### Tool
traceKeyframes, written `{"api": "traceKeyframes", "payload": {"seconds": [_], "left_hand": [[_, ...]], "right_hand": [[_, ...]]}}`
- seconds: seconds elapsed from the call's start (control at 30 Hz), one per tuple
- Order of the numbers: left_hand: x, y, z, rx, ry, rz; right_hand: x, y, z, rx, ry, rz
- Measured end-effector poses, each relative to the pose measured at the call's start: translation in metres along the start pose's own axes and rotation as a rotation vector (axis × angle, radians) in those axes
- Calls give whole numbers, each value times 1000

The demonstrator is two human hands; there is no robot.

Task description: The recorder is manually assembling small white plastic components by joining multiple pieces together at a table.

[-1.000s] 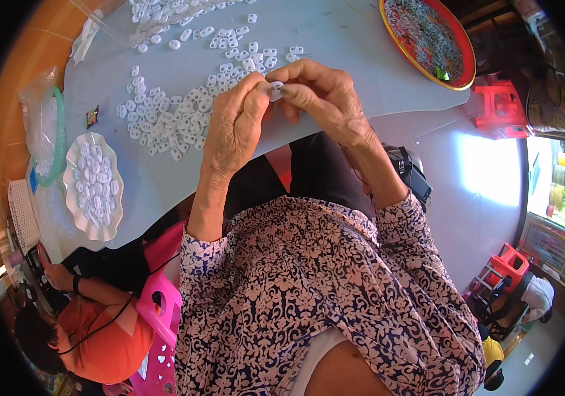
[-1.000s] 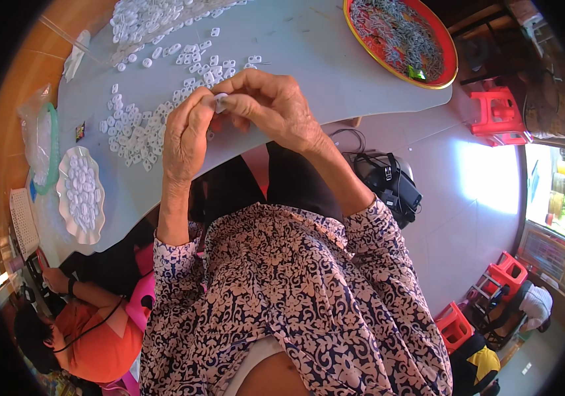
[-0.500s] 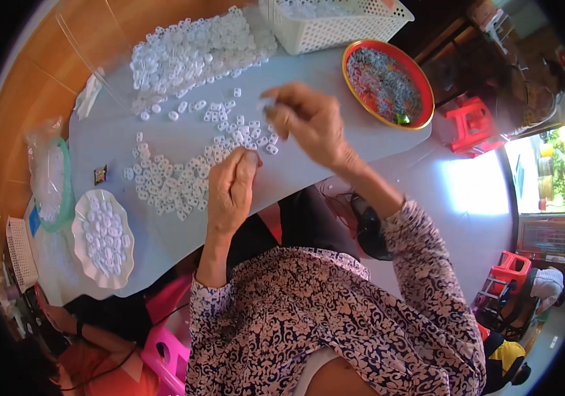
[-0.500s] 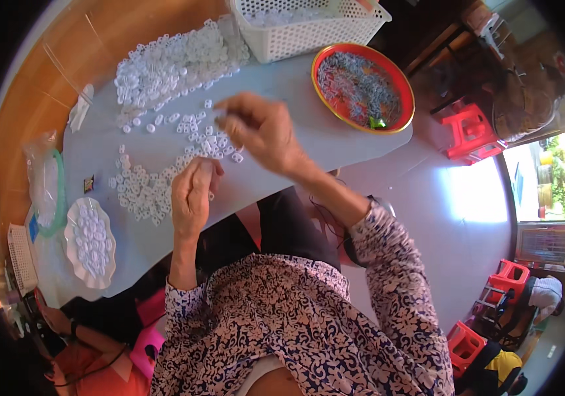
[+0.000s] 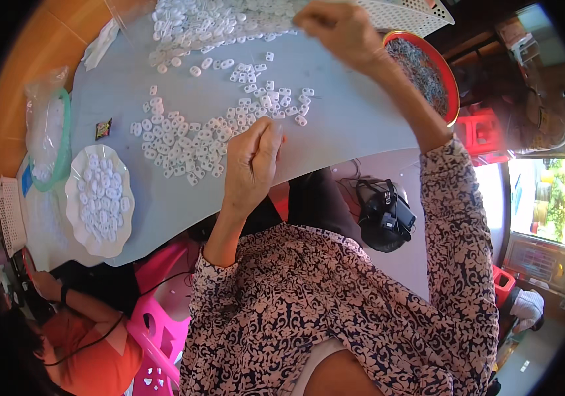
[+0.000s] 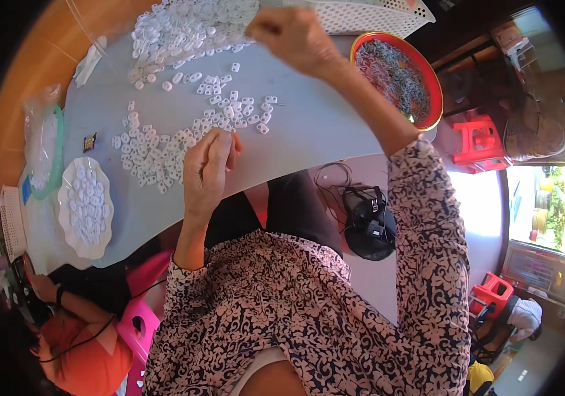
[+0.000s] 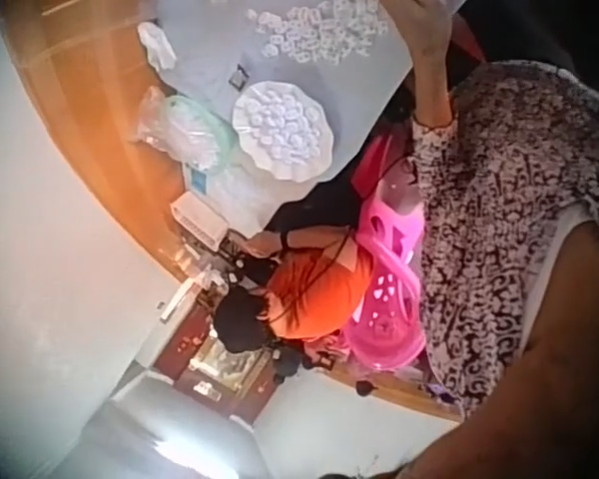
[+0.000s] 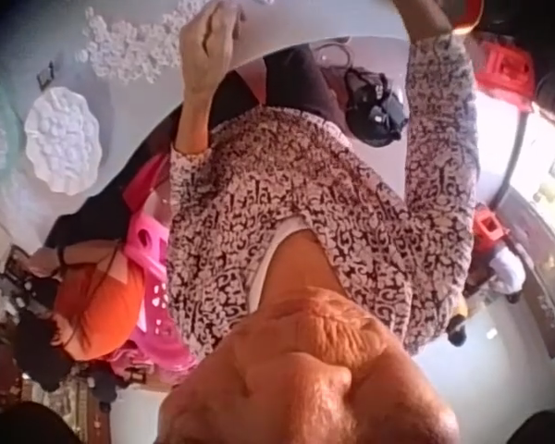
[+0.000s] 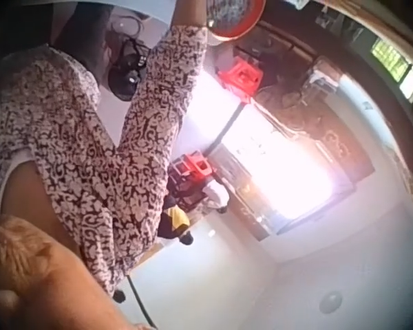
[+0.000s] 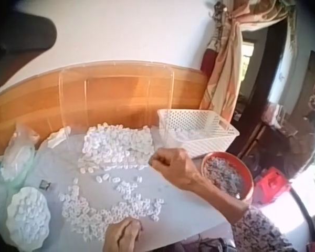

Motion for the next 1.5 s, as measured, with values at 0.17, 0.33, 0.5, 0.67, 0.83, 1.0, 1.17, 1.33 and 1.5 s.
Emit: {"api": "traceKeyframes", "payload": {"seconds": [0.17,0.33,0.5,0.67,0.83,1.0,1.17,1.33,1.5], "left_hand": [[-1,3,2,20,-9,-8],[-2,4,1,-7,11,-14],[-4,8,6,-68,59,-4],[-2,6,7,-82,11,-1],[-9,4,11,-184,48,48],[-40,-10,37,-538,176,16],[-107,-28,22,-862,440,-67],[-148,-22,-6,-1122,484,-289],[-151,-15,-3,-1214,461,-451]], "right_hand": [[26,21,16,204,182,-296],[34,17,11,356,326,-432],[37,26,6,451,252,-406],[26,24,-13,499,237,-557],[37,29,-2,549,149,-460],[46,31,-2,295,169,-241],[65,24,-9,-37,176,-18],[90,18,-12,-146,183,100],[107,15,-13,-246,271,132]]}}
Point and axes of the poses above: each hand's wrist, its own x-axis away from the middle knuckle, its own y-axis out of the palm, z = x × y, the point moved 3 cm from there along -x, towards the middle knuckle, and after that the axes turned 5 degrees about x, right-handed, at the moved point
